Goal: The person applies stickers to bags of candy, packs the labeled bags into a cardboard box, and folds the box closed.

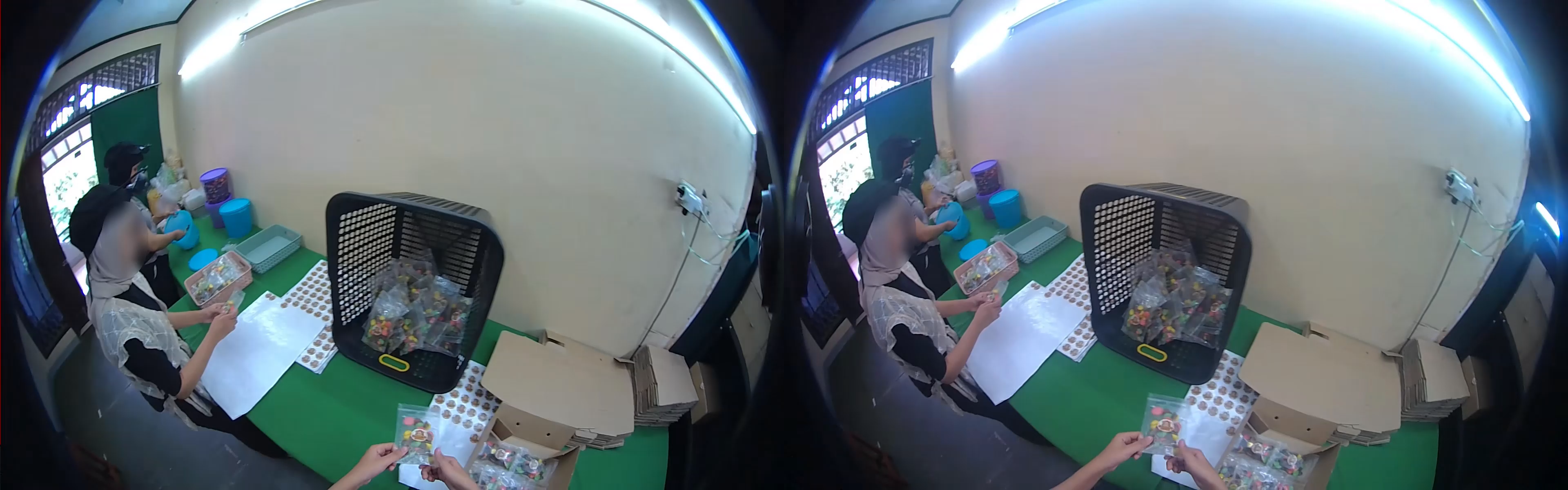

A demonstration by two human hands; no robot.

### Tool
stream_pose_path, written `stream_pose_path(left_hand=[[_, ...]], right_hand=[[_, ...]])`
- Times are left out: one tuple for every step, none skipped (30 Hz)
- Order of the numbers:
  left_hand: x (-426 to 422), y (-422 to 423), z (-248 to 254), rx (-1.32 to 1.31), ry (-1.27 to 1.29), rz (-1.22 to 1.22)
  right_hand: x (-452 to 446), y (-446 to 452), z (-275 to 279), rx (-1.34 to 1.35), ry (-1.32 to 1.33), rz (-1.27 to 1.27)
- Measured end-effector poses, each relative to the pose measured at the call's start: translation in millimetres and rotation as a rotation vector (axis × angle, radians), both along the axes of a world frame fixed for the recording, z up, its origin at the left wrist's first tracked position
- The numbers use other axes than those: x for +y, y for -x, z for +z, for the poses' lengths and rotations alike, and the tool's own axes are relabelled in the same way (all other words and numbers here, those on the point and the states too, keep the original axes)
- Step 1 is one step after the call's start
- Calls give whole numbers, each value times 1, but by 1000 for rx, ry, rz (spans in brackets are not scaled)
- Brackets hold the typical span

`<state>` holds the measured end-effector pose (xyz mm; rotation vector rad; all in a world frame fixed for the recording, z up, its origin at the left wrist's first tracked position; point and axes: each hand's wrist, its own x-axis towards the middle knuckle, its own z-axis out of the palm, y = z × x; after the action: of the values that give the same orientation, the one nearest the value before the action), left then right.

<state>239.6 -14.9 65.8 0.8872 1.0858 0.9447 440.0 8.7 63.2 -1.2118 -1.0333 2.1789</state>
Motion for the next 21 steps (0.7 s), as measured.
stream_pose_path(left_hand=[[-1, -9, -2, 13, -44, -6], [-4, -18, -3, 24, -84, -10], [-6, -29, 0, 28, -71, -32], [-9, -40, 4, 34, -55, -55], [-12, -50, 5, 40, -38, -78], [-15, -64, 1, 20, 0, -64], [-18, -78, -6, 2, 40, -53], [-22, -90, -11, -13, 81, -43], [-24, -98, -12, -18, 109, -96], [-25, -106, -14, -25, 131, -148], [-24, -114, -15, -35, 151, -199], [-24, -123, -22, 6, 85, -250], [-23, -131, -20, 4, 44, -263], [-23, -138, -16, 3, 4, -275], [-22, -144, -11, 2, -34, -284], [-22, -149, -5, -31, -51, -291], [-21, -154, -1, -26, -61, -276], [-19, -158, -1, -21, -68, -260], [-17, -162, -1, -15, -75, -243], [-14, -165, -1, 36, -73, -255], [-14, -168, 7, 32, -91, -260]], right_hand=[[-6, -12, -8, -43, -116, -16], [-13, -23, -15, -89, -228, -32], [-21, -34, -18, -136, -334, -46], [-26, -43, -22, -127, -356, -65], [-31, -55, -23, -137, -256, -96], [-37, -65, -12, -145, -151, -128], [-45, -74, -7, -150, -46, -162], [-53, -79, -22, -113, -156, -264], [-61, -84, -17, -92, -130, -297], [-66, -90, -11, -72, -110, -329], [-70, -96, -2, -54, -94, -360], [-74, -99, 7, -62, -100, -387], [-75, -109, -6, -4, -109, -366], [-72, -121, -30, 55, -117, -342], [-69, -126, -34, 113, -125, -316], [-68, -133, -37, 68, -128, -333], [-68, -142, -39, 88, -112, -374], [-65, -147, -27, 109, -93, -416], [-62, -149, -15, 129, -74, -456], [-61, -145, -3, 144, -98, -543], [-58, -147, 5, 109, -124, -511]])
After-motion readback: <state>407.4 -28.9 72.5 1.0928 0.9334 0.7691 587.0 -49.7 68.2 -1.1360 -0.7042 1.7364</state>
